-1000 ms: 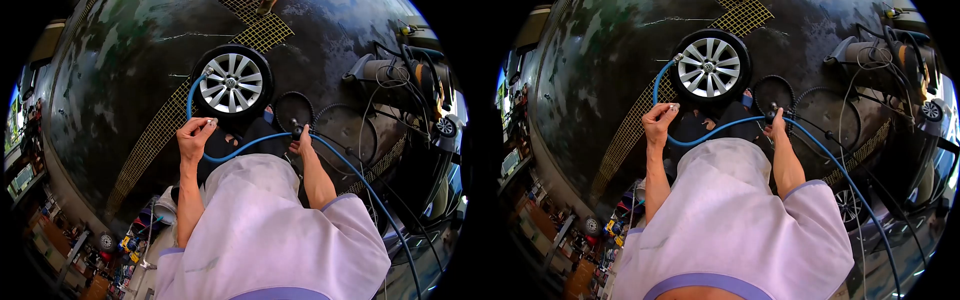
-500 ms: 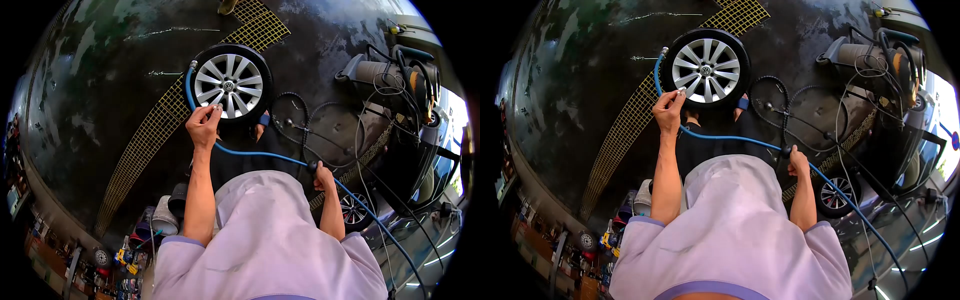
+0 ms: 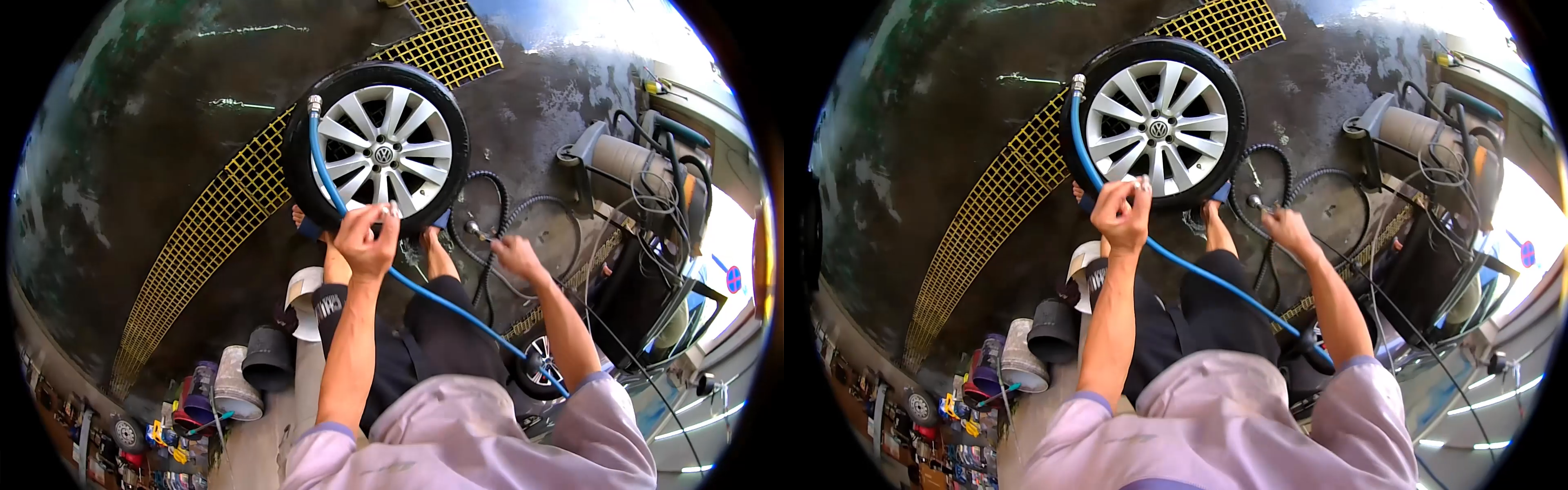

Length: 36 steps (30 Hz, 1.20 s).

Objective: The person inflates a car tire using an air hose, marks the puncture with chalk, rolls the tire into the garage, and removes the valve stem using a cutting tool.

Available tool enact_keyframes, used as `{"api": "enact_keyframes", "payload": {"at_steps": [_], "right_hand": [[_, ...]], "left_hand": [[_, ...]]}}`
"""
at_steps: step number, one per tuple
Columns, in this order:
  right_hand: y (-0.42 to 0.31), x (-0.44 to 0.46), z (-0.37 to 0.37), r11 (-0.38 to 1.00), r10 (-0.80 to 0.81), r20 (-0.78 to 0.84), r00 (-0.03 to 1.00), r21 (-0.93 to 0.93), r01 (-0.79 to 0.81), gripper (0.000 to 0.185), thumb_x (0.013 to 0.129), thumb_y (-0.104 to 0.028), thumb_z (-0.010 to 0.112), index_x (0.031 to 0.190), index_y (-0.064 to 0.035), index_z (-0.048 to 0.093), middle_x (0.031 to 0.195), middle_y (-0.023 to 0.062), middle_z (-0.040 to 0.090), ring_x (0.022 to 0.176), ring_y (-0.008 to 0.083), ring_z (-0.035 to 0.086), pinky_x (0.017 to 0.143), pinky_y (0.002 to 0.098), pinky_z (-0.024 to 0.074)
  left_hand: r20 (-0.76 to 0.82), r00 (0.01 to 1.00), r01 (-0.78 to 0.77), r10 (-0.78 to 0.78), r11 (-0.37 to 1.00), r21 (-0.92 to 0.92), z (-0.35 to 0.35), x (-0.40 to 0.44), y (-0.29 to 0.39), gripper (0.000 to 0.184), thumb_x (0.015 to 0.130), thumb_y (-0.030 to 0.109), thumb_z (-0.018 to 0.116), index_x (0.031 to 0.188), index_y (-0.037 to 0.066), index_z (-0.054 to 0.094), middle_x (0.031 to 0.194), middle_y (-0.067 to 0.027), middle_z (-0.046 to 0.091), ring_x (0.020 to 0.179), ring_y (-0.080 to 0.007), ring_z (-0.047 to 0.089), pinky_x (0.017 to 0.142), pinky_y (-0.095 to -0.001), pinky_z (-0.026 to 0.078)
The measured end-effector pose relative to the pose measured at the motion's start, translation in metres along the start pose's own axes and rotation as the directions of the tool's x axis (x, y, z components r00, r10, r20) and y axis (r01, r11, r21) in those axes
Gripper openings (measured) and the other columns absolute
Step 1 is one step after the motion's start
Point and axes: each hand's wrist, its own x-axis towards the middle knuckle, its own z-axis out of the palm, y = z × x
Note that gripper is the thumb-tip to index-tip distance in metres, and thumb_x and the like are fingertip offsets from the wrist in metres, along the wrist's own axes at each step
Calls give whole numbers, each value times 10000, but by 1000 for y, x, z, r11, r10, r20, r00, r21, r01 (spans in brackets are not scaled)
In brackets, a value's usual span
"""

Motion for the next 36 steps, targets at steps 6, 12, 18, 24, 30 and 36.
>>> {"api": "enact_keyframes", "payload": {"at_steps": [6, 12, 18, 24, 30, 36], "right_hand": [[-28, 264, -2, 931, -364, -461, 809, -151, 333, 270, 994, -284, 507, 952, -57, 647, 843, 258, 643, 796, 450, 649, 710, 541, 514], [-136, 402, -55, 753, -658, -545, 520, -461, 470, 298, 985, -196, 464, 1272, -145, 533, 1162, 178, 611, 1009, 369, 595, 844, 455, 501], [-196, 475, -21, 577, -807, -414, 422, -704, 414, 288, 1031, -259, 429, 1230, -116, 580, 1078, 161, 647, 1021, 364, 618, 858, 476, 515], [-208, 470, -29, 587, -736, -325, 595, -743, 320, 784, 840, -629, 648, 1383, -85, 493, 1082, 203, 711, 894, 405, 680, 916, 522, 484], [-211, 480, -26, 890, -448, -650, 613, -259, 375, 621, 989, -556, 387, 948, -46, 739, 1027, 222, 686, 969, 376, 676, 871, 486, 524], [-211, 480, -42, 930, -357, -575, 737, -140, 341, 616, 1004, -518, 366, 901, -37, 736, 904, 224, 700, 924, 391, 674, 853, 468, 516]], "left_hand": [[56, 995, -84, 84, 996, -2, 41, -14, -69, 127, 752, -17, 748, 865, -2, 693, 805, -66, 641, 575, -89, 501, 461, -217, 349], [163, 953, -245, 256, 966, -84, 81, -39, -117, 206, 740, 18, 693, 940, -29, 677, 856, -100, 593, 586, -184, 490, 541, -306, 378], [288, 946, -150, 149, 989, -20, 85, -42, -121, 265, 724, 93, 807, 972, 64, 718, 809, -17, 576, 549, -140, 530, 493, -260, 376], [383, 916, -86, 118, 991, -99, 101, -40, -124, 228, 746, 82, 799, 943, 6, 713, 844, -47, 554, 541, -146, 480, 511, -266, 338], [409, 902, -118, 136, 991, -68, 118, -32, -131, 258, 720, 57, 783, 968, 23, 719, 797, -25, 580, 518, -126, 514, 512, -263, 380], [331, 931, -167, 154, 986, 11, 127, -36, -142, 285, 685, 72, 801, 961, 74, 729, 771, 2, 572, 537, -149, 496, 499, -266, 402]]}}
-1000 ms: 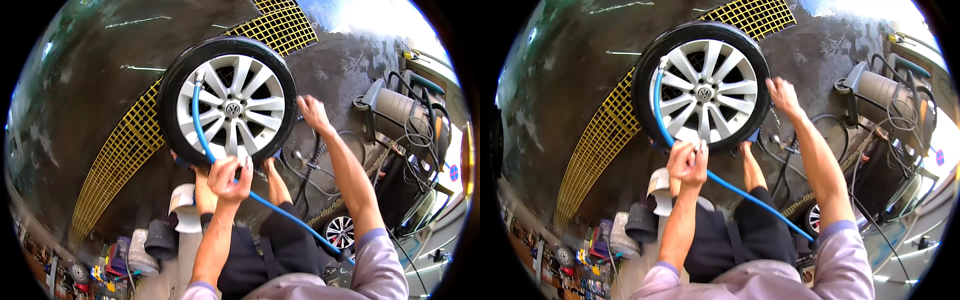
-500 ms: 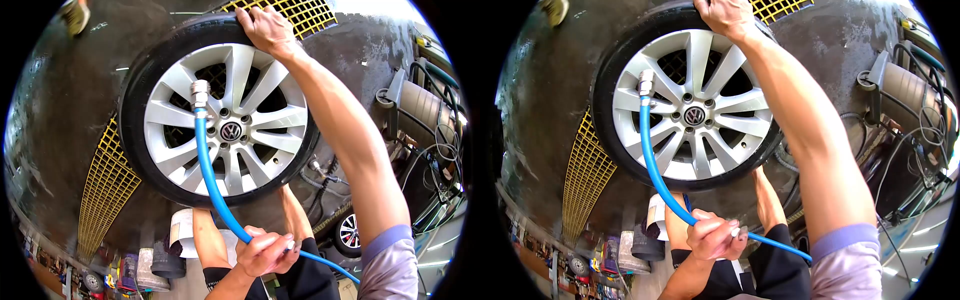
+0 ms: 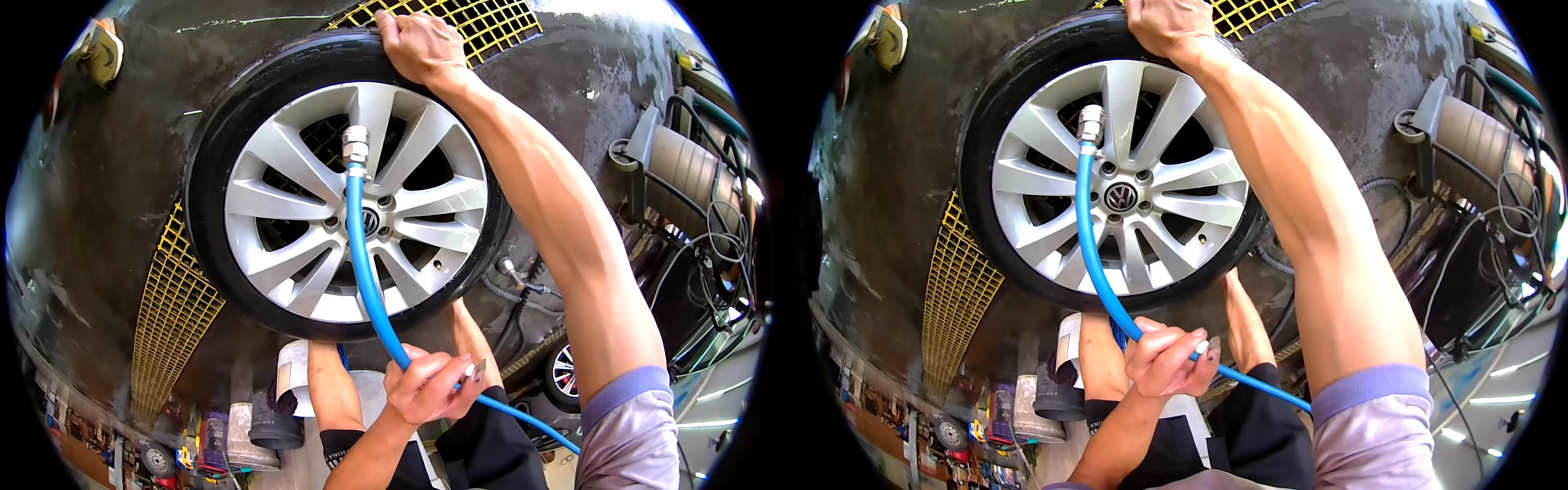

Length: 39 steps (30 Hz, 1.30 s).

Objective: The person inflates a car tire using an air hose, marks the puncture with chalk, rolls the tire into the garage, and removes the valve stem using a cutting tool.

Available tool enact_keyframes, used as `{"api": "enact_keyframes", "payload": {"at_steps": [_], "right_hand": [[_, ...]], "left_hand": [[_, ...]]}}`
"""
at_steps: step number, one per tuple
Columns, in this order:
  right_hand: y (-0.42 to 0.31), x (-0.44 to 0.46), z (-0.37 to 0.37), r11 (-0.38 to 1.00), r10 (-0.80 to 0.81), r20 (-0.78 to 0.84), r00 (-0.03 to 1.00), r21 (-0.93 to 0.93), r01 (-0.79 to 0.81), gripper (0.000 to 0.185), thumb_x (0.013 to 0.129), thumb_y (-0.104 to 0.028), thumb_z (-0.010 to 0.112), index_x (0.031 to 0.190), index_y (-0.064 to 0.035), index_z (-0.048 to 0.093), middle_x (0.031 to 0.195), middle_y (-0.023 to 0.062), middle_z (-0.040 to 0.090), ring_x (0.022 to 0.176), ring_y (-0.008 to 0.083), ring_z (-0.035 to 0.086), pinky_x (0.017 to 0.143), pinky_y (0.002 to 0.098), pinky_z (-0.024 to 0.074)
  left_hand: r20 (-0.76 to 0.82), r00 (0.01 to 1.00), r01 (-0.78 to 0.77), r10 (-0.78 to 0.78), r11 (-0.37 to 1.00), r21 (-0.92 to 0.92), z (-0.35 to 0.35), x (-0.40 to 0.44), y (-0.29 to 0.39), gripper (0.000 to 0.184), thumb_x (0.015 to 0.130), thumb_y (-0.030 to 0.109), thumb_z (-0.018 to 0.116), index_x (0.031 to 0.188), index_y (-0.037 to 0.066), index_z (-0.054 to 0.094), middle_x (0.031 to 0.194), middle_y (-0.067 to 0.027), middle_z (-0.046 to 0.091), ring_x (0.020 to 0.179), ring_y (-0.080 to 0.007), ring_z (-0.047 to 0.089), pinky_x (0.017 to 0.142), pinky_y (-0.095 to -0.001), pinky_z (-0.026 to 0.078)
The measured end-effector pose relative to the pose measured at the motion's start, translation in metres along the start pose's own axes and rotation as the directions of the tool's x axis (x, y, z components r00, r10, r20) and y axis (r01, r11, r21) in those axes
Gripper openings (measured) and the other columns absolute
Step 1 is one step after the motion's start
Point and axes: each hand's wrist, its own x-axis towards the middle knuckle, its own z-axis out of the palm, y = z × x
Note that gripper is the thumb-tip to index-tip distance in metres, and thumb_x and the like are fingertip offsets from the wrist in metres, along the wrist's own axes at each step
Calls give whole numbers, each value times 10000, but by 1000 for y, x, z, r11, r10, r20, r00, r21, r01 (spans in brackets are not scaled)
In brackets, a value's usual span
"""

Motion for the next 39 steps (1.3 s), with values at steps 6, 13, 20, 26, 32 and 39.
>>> {"api": "enact_keyframes", "payload": {"at_steps": [6, 13, 20, 26, 32, 39], "right_hand": [[69, 36, 38, 958, 210, -314, 926, 256, -130, 406, 984, -314, 445, 861, 19, 642, 876, 243, 675, 863, 423, 644, 827, 494, 480], [14, -169, -76, 619, 108, 174, 979, 759, -203, 320, 939, -291, 657, 975, 21, 717, 755, 46, 671, 726, 110, 617, 659, 289, 499], [-3, -283, -133, 65, -193, 666, 720, 741, -668, 244, 924, -120, 708, 1131, 9, 696, 1023, 55, 696, 954, 123, 646, 832, 278, 541], [-6, -277, -120, 267, -179, 739, 650, 672, -690, 281, 929, -181, 713, 1142, 2, 695, 1002, 38, 698, 914, 110, 640, 772, 261, 536], [-1, -269, -120, 339, -247, 839, 485, 544, -767, 321, 934, -260, 711, 1137, -12, 702, 945, 23, 705, 837, 80, 617, 697, 252, 523], [1, -251, -125, 571, -316, 834, 453, 548, -611, 317, 911, -255, 737, 1111, -10, 707, 924, 30, 714, 829, 94, 629, 719, 270, 523]], "left_hand": [[-27, 998, -47, 49, 997, 65, 6, 3, -10, 280, 670, 45, 812, 938, 60, 734, 772, -14, 579, 573, -171, 532, 515, -278, 420], [-111, 992, -51, 56, 998, 47, 7, 3, -19, 228, 758, 82, 812, 957, -3, 738, 767, -53, 630, 566, -184, 601, 524, -289, 449], [-128, 990, -36, 53, 991, 130, 9, 5, -21, 273, 749, 55, 834, 1006, 17, 749, 765, -45, 627, 592, -178, 598, 524, -271, 452], [-150, 989, 27, 0, 983, 182, 10, -2, -29, 285, 760, 59, 838, 1032, 37, 758, 732, -20, 596, 562, -165, 544, 516, -277, 428], [-152, 988, 46, -22, 986, 157, 11, -3, -33, 327, 740, 58, 849, 1056, 55, 765, 726, -12, 577, 576, -163, 531, 523, -288, 422], [-108, 994, 21, 2, 976, 219, 9, -4, -34, 347, 731, 73, 853, 1068, 70, 769, 742, -4, 568, 584, -163, 514, 520, -282, 417]]}}
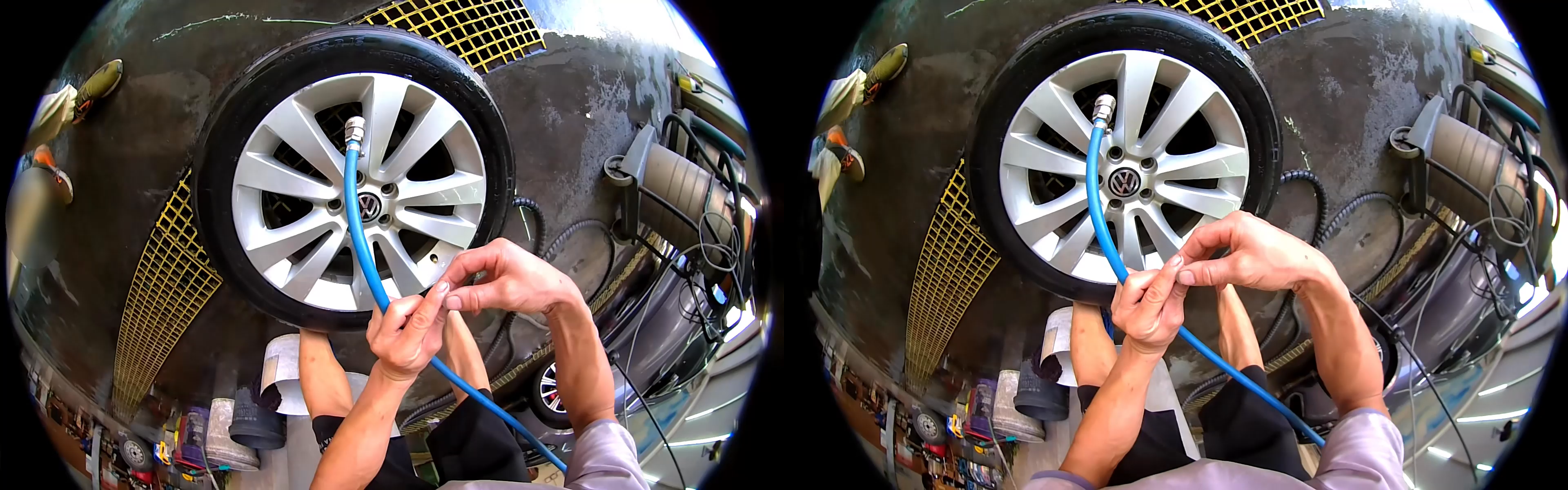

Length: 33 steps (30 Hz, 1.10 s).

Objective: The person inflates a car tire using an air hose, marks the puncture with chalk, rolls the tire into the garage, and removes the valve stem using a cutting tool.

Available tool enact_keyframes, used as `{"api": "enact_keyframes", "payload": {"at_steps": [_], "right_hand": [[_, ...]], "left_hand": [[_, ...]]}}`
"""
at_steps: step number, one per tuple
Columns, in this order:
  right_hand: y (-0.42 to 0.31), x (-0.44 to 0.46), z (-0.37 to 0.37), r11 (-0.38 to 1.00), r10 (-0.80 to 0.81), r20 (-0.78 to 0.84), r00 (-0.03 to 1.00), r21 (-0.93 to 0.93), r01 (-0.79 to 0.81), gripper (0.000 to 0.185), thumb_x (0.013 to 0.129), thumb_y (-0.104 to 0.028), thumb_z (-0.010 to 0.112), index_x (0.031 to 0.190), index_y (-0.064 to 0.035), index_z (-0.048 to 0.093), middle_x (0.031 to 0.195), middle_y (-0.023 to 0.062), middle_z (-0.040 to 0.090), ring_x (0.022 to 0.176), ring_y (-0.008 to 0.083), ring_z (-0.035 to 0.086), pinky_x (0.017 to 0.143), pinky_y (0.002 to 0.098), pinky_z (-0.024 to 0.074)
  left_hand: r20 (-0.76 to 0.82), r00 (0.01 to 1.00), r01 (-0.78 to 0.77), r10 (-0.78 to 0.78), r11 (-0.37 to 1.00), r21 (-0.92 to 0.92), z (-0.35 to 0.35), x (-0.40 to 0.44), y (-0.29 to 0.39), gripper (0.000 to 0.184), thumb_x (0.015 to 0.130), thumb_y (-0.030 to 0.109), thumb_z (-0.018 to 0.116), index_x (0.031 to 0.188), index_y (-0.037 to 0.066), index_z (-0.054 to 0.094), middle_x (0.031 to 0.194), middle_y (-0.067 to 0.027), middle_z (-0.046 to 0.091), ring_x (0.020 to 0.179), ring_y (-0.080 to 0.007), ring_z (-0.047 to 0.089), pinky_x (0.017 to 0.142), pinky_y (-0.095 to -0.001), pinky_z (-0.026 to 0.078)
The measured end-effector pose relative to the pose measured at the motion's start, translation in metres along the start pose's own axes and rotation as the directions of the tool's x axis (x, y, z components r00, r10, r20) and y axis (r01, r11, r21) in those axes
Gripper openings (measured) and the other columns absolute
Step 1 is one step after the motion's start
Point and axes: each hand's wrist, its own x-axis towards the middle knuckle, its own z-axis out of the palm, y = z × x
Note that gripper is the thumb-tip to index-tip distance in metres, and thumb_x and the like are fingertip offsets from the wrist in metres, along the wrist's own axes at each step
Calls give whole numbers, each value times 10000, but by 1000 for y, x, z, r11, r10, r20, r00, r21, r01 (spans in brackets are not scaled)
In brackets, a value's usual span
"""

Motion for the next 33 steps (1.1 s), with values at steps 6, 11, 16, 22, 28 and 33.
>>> {"api": "enact_keyframes", "payload": {"at_steps": [6, 11, 16, 22, 28, 33], "right_hand": [[-13, 5, -7, 987, 18, 29, 999, -159, -13, 244, 858, -159, 790, 1033, -6, 715, 914, 17, 712, 855, 86, 618, 792, 264, 507], [-30, 12, -32, 997, -15, -242, 970, 72, 33, 136, 872, -114, 718, 976, -28, 712, 829, 24, 678, 737, 99, 623, 671, 263, 524], [-37, 59, -89, 888, -358, -619, 699, -457, 51, 216, 874, -139, 702, 1041, -4, 718, 858, 81, 718, 707, 126, 661, 657, 280, 553], [-63, 118, -140, 696, -609, -581, 540, -717, 14, 259, 897, -197, 691, 1076, -11, 714, 936, 112, 738, 758, 172, 701, 732, 313, 583], [-72, 149, -155, 577, -661, -463, 591, -816, 7, 259, 939, -218, 683, 1109, -24, 698, 972, 91, 729, 842, 151, 693, 779, 285, 578], [-75, 161, -146, 500, -669, -383, 637, -866, 4, 232, 929, -215, 690, 1075, -35, 709, 919, 86, 732, 813, 161, 697, 763, 295, 563]], "left_hand": [[-31, 1000, 1, -1, 1000, -1, 1, 5, 0, 368, 722, 103, 872, 1069, 59, 757, 730, -9, 579, 583, -157, 542, 516, -279, 427], [-37, 999, 27, -26, 1000, 15, -2, 6, 0, 357, 701, 116, 893, 1021, 55, 748, 709, -8, 593, 566, -150, 558, 508, -273, 428], [-51, 998, 23, -25, 999, -31, 1, 5, -4, 297, 710, 95, 887, 968, 53, 746, 691, -13, 608, 545, -145, 554, 505, -267, 423], [-65, 996, 61, -65, 996, -61, 4, 6, -6, 225, 736, 44, 854, 933, 49, 746, 671, -15, 605, 532, -141, 542, 496, -256, 411], [-69, 994, 84, -89, 994, -70, 4, 3, -9, 202, 752, 29, 834, 932, 44, 744, 689, -21, 621, 536, -134, 543, 493, -257, 408], [-58, 993, 103, -107, 992, -69, 4, 5, -9, 190, 755, 16, 827, 924, 40, 743, 692, -26, 627, 535, -131, 546, 497, -256, 417]]}}
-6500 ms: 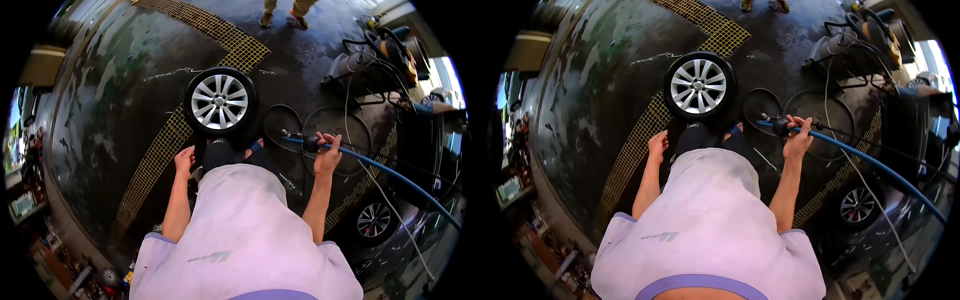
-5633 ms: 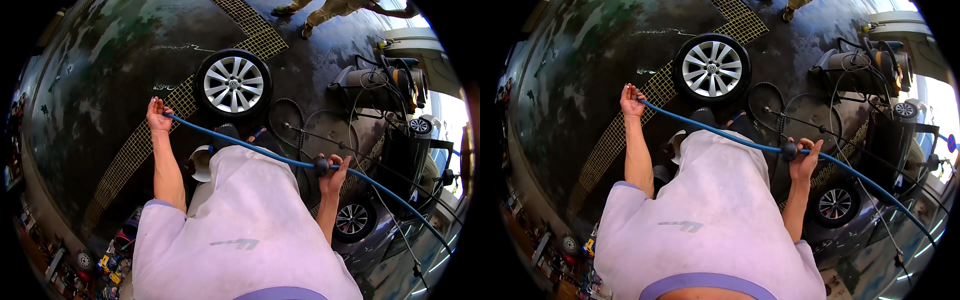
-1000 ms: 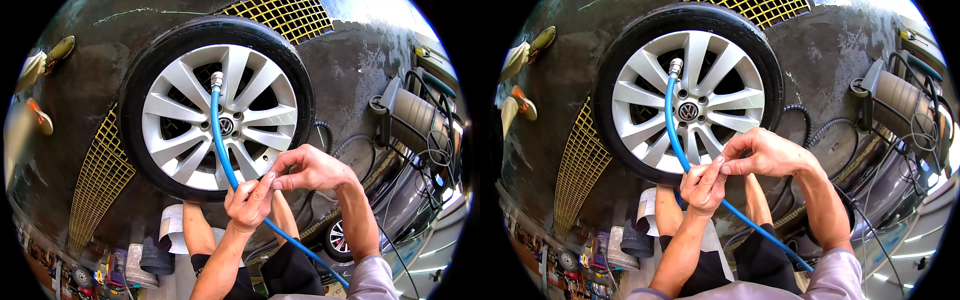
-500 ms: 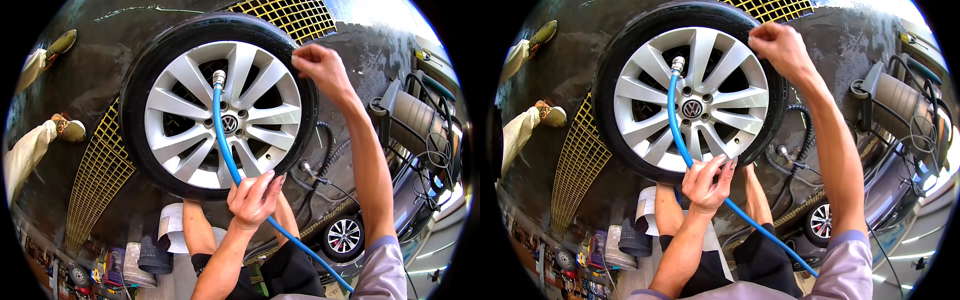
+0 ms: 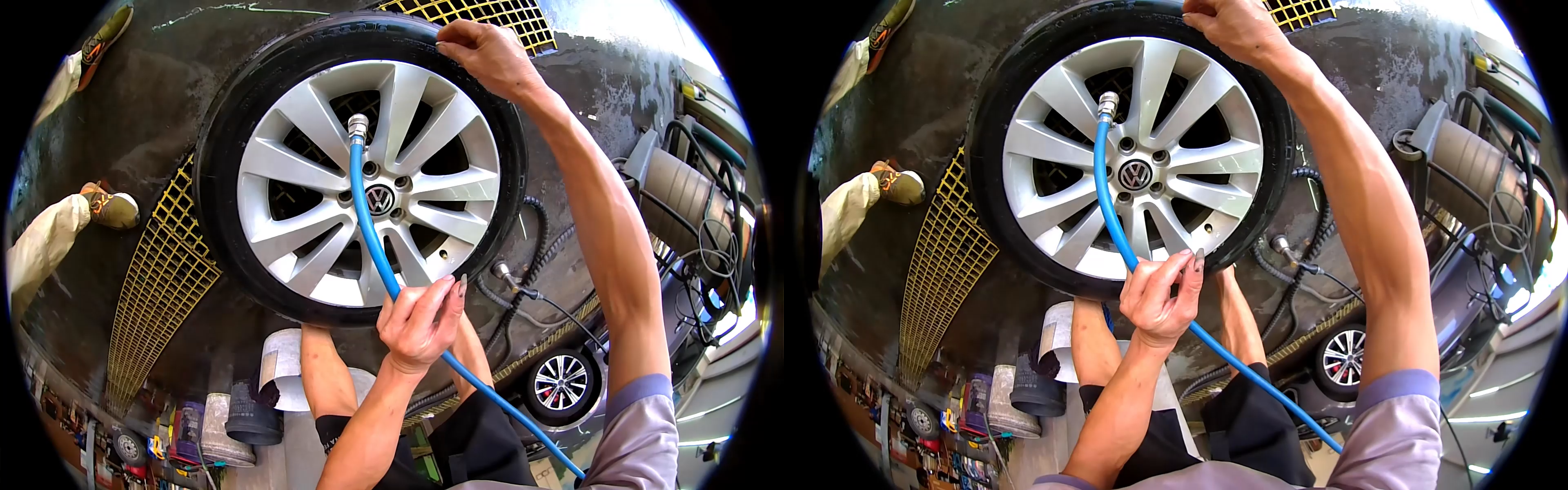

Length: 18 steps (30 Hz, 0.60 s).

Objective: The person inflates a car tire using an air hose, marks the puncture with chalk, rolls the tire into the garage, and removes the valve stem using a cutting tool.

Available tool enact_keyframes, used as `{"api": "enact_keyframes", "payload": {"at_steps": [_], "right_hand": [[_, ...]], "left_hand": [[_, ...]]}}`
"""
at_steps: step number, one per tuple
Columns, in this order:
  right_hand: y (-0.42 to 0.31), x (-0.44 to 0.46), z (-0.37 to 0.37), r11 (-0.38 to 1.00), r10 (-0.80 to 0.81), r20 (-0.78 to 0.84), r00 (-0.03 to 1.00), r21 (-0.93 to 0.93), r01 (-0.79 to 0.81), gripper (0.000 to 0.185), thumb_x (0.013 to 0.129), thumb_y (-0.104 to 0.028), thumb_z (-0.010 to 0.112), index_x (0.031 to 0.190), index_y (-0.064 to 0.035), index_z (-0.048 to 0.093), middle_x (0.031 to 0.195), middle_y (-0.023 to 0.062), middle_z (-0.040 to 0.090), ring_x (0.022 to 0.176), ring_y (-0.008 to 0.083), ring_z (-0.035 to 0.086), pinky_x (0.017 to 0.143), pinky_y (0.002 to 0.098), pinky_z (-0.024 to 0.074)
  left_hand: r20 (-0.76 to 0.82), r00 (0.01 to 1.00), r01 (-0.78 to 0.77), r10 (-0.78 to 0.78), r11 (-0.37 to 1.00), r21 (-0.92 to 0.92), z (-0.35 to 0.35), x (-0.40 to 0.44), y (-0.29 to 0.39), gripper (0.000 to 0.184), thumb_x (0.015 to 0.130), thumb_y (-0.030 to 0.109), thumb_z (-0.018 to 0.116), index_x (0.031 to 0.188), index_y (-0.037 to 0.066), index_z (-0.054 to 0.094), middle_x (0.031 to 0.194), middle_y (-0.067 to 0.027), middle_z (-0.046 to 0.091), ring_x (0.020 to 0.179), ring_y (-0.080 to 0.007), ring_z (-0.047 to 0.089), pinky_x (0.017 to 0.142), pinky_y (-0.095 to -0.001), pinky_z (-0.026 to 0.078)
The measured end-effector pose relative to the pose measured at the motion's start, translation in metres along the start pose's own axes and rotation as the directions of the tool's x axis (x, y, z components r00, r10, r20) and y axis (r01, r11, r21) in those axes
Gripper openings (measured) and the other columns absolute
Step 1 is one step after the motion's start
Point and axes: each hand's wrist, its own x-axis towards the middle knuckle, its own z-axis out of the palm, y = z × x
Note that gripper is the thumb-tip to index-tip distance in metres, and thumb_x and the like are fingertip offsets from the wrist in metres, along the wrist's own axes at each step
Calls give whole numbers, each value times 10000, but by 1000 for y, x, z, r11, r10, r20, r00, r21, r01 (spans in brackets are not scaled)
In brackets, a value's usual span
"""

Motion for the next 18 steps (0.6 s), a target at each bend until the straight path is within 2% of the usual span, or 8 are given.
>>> {"api": "enact_keyframes", "payload": {"at_steps": [2, 3, 4, 6, 11, 18], "right_hand": [[-6, -1, 3, 989, -136, -41, 990, -64, 133, 211, 919, -215, 698, 1042, -45, 720, 902, 93, 733, 787, 191, 702, 747, 313, 550], [-11, -1, 4, 987, -133, -27, 991, -95, 130, 189, 910, -206, 698, 1019, -54, 725, 879, 109, 713, 783, 233, 691, 735, 335, 539], [-8, 1, 5, 987, -131, -26, 991, -93, 128, 189, 910, -206, 698, 1019, -54, 725, 879, 109, 713, 783, 233, 691, 735, 335, 539], [-1, 5, 9, 940, -297, 2, 955, -174, 293, 171, 906, -191, 692, 1005, -55, 726, 840, 114, 686, 783, 264, 673, 735, 365, 528], [2, 9, 11, 928, -322, 47, 945, -183, 326, 147, 880, -154, 700, 951, -28, 728, 860, 125, 683, 803, 290, 673, 748, 376, 530], [5, 11, 11, 908, -368, 59, 928, -192, 372, 143, 869, -131, 703, 953, -18, 729, 872, 131, 686, 828, 297, 686, 783, 379, 545]], "left_hand": [[-3, 1000, 4, -4, 1000, -2, 2, -1, -1, 187, 755, 13, 825, 921, 38, 742, 690, -26, 626, 531, -130, 543, 494, -256, 415], [-6, 1000, 7, -7, 1000, -4, 3, -1, -2, 184, 756, 10, 823, 918, 37, 742, 687, -25, 624, 527, -129, 541, 491, -256, 414], [-3, 1000, 8, -8, 1000, -2, 3, 0, -1, 184, 756, 10, 823, 918, 37, 742, 687, -25, 624, 527, -129, 541, 491, -256, 414], [4, 1000, 20, -20, 1000, 4, 4, 1, 0, 178, 756, 7, 821, 913, 36, 741, 684, -25, 624, 520, -125, 540, 485, -254, 413], [10, 999, 31, -31, 999, -10, 9, 1, -1, 170, 755, 4, 820, 903, 30, 741, 686, -30, 627, 520, -125, 546, 483, -252, 418], [34, 999, 34, -35, 999, 6, 13, 0, -1, 167, 754, -3, 818, 901, 21, 742, 683, -37, 627, 519, -130, 540, 481, -256, 421]]}}
